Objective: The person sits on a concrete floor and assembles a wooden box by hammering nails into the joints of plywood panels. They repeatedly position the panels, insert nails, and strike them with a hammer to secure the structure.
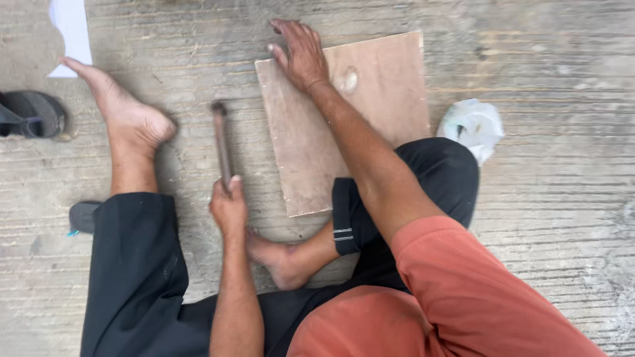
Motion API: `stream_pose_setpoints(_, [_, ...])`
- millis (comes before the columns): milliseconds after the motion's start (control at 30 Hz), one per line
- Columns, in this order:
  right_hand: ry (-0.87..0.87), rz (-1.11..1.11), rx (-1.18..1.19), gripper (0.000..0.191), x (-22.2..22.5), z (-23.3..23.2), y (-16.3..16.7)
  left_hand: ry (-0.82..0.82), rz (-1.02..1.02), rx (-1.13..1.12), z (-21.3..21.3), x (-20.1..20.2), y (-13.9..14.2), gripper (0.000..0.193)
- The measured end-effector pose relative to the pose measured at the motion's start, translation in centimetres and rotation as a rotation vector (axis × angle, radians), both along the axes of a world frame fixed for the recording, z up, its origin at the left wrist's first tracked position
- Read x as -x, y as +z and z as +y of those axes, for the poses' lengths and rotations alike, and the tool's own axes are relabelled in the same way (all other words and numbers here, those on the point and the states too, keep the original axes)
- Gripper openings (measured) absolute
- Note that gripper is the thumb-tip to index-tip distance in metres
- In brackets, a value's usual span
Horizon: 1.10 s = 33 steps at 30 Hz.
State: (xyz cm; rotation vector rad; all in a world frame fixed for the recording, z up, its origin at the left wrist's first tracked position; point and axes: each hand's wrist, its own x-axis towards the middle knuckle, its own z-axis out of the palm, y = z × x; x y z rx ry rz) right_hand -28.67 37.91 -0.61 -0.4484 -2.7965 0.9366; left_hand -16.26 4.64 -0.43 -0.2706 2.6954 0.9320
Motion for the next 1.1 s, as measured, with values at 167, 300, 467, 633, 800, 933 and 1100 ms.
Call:
stream_pose_setpoints(167, [-0.165, 0.015, -0.3, 0.07, -6.8, 1.7, 2.3, -0.378, 0.505, 0.366, -0.8, -1.8, 2.7, 0.051])
stream_pose_setpoints(300, [-0.809, -0.233, -0.116, 0.079, -11.9, 6.3, 5.2, -0.358, 0.101, -0.123, 1.7, -5.6, 3.0, 0.044])
stream_pose_setpoints(467, [-0.92, -0.494, 0.423, 0.09, -17.0, 9.0, 8.6, -0.372, 0.179, -0.266, 4.0, -9.8, 3.4, 0.062])
stream_pose_setpoints(633, [-0.746, -0.199, 0.347, 0.091, -19.0, 6.1, 11.7, -0.036, 0.16, -0.545, 2.2, -11.8, 4.9, 0.053])
stream_pose_setpoints(800, [-0.426, 0.278, 0.503, 0.083, -18.8, 2.0, 18.7, 0.308, 0.168, -0.823, -0.1, -12.6, 6.5, 0.038])
stream_pose_setpoints(933, [-0.236, 0.554, 0.567, 0.078, -21.7, -2.1, 24.2, 0.261, 0.307, -0.863, -1.6, -15.3, 6.7, 0.025])
stream_pose_setpoints(1100, [-0.099, 0.789, 0.492, 0.052, -27.0, -5.8, 24.7, 0.203, 0.238, -0.676, -3.9, -20.7, 5.4, 0.026])
